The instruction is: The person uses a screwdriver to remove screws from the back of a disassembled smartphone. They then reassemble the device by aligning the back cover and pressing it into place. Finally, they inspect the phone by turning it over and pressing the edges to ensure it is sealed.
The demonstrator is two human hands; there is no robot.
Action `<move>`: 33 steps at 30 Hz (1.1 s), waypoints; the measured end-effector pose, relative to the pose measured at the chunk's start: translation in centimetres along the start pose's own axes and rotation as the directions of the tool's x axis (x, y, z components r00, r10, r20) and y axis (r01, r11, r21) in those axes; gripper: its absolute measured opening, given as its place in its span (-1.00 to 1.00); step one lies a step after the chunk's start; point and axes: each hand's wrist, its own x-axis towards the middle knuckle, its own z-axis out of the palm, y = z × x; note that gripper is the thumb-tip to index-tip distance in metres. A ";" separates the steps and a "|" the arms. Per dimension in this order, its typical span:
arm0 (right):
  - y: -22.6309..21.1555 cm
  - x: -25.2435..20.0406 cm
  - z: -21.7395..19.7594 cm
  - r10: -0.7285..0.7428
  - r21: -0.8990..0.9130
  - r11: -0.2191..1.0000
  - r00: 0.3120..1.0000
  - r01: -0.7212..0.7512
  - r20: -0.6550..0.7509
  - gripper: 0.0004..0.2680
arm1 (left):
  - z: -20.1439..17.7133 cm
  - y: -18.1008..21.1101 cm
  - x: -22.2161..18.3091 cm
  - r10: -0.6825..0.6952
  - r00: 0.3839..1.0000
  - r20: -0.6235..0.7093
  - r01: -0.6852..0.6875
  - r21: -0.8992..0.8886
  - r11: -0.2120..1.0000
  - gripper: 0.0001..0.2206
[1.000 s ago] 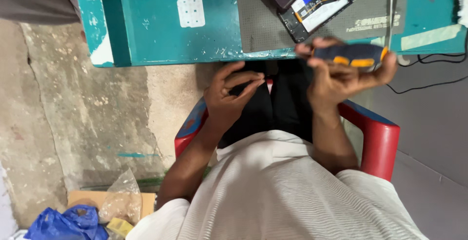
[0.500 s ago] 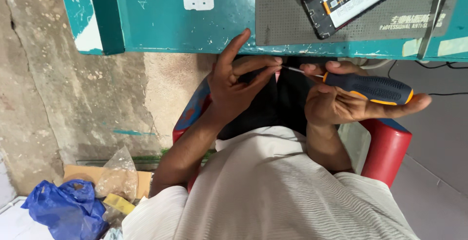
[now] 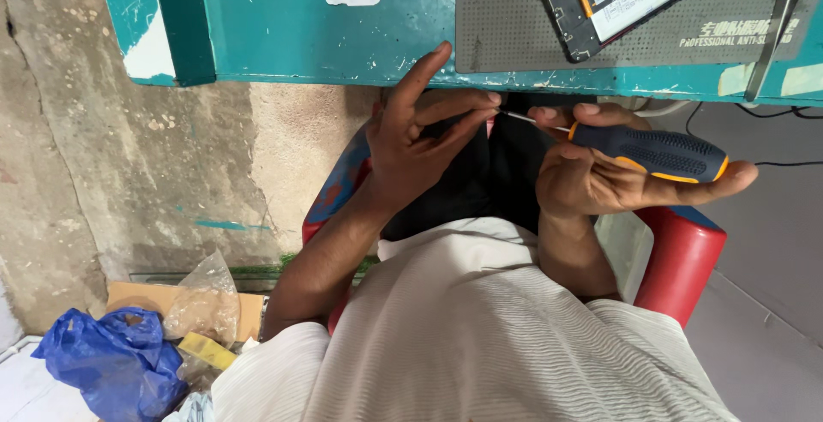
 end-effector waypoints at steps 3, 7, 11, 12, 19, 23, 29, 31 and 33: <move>-0.2 -0.3 0.5 0.013 -0.038 0.999 0.999 -0.015 -0.038 -0.17 | 0.0 0.0 -0.1 0.016 1.000 0.007 -0.016 0.030 0.999 -0.32; -0.6 -0.3 0.8 0.038 -0.044 0.998 0.999 -0.038 -0.002 -0.18 | -0.1 -0.2 0.0 0.020 1.000 0.016 -0.020 -0.003 1.000 -0.32; -0.5 -0.3 0.5 0.039 -0.050 0.998 0.999 -0.040 -0.024 -0.17 | 0.0 -0.2 0.1 0.024 1.000 -0.002 -0.024 0.003 1.000 -0.33; -0.5 -0.4 0.4 0.042 -0.049 0.998 0.999 -0.043 -0.029 -0.17 | 0.0 -0.1 0.1 0.034 0.999 -0.008 -0.034 0.027 0.999 -0.33; -0.5 -0.4 0.1 0.083 -0.074 0.994 0.996 -0.080 0.032 -0.20 | 0.0 -0.1 0.2 0.046 0.999 0.004 -0.047 0.052 0.998 -0.33; -0.1 0.4 0.4 0.015 -0.007 1.000 0.998 -0.015 0.055 -0.20 | 0.2 -0.1 0.3 0.058 0.998 0.000 -0.058 0.039 0.998 -0.33; -0.4 0.2 0.1 0.019 -0.034 0.999 0.999 -0.018 0.029 -0.18 | 0.1 -0.2 0.0 0.024 1.000 0.005 -0.024 0.022 0.999 -0.33; -0.3 -0.2 0.0 0.026 -0.031 0.999 0.999 -0.026 0.022 -0.17 | 0.1 -0.3 0.0 0.029 1.000 0.012 -0.029 0.037 0.999 -0.33; -0.1 -0.4 -0.2 0.022 -0.042 0.999 0.999 -0.021 0.023 -0.19 | 0.1 -0.3 0.1 0.027 1.000 0.004 -0.027 0.072 0.997 -0.34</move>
